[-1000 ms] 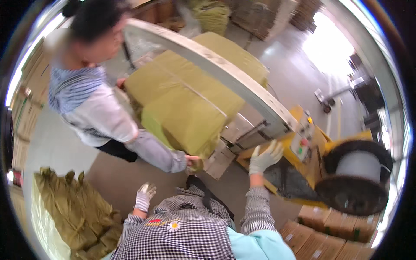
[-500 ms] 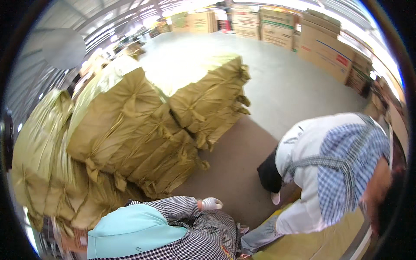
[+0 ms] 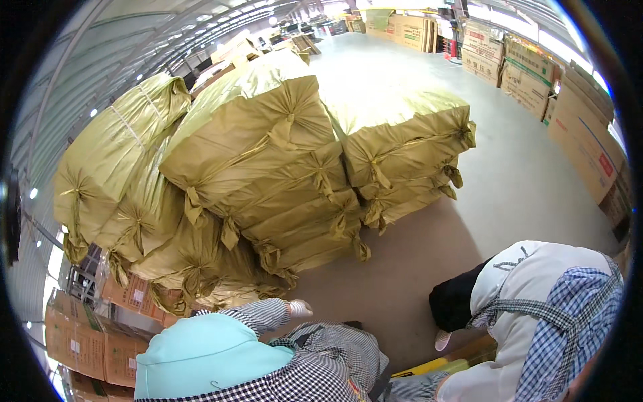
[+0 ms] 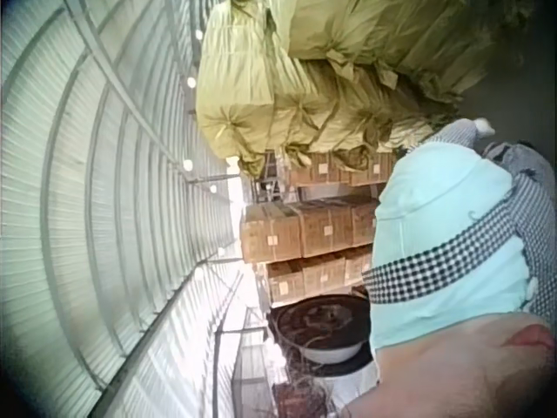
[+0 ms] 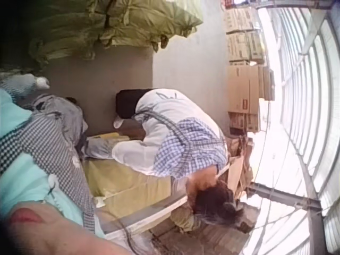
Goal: Operating a strapping machine to secure large green parcels with another worker in a warehouse.
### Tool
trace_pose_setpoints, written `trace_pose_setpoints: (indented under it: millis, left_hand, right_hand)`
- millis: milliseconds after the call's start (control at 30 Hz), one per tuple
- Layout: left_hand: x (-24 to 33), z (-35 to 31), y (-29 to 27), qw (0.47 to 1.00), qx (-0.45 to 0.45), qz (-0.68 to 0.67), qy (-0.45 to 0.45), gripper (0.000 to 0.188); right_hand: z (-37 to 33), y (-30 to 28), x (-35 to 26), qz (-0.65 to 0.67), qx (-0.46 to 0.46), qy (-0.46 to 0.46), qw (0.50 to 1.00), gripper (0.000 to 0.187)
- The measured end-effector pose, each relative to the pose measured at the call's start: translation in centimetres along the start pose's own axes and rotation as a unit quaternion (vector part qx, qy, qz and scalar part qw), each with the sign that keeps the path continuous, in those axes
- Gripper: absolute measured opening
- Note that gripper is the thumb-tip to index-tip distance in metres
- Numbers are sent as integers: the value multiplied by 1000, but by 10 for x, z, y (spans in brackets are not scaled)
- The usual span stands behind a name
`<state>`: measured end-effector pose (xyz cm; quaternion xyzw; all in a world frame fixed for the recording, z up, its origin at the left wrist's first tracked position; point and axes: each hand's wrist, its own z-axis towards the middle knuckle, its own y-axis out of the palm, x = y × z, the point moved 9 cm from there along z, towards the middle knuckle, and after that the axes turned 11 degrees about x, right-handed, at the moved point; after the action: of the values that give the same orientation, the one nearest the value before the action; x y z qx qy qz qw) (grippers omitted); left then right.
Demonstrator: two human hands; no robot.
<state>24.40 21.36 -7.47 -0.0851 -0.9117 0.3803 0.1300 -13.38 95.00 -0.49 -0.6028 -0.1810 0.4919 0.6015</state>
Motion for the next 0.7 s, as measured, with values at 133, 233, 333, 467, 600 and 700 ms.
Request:
trace_pose_setpoints:
  millis: [133, 233, 333, 467, 600, 700]
  left_hand:
    - [45, -5, 9, 997, -39, -24, 68, 41]
    - [77, 9, 4, 993, -43, -18, 104, 41]
    - [108, 24, -4, 991, -39, -43, 117, 39]
    - [143, 46, -12, 980, -52, 14, 190, 38]
    - [170, 63, -30, 970, -87, 43, 223, 41]
    - [163, 91, -53, 973, -69, 9, 222, 40]
  right_hand:
    - [5, 21, 2, 6, -25, 10, 1000, 48]
    - [-9, -1, 39, -12, -16, 56, 998, 48]
    - [-17, -17, 74, -27, -13, 90, 995, 49]
    - [-23, -19, 107, -19, -28, 132, 991, 49]
    - [-31, -17, 87, -54, -52, 159, 985, 57]
    - [-33, -10, 57, -36, -43, 139, 989, 50]
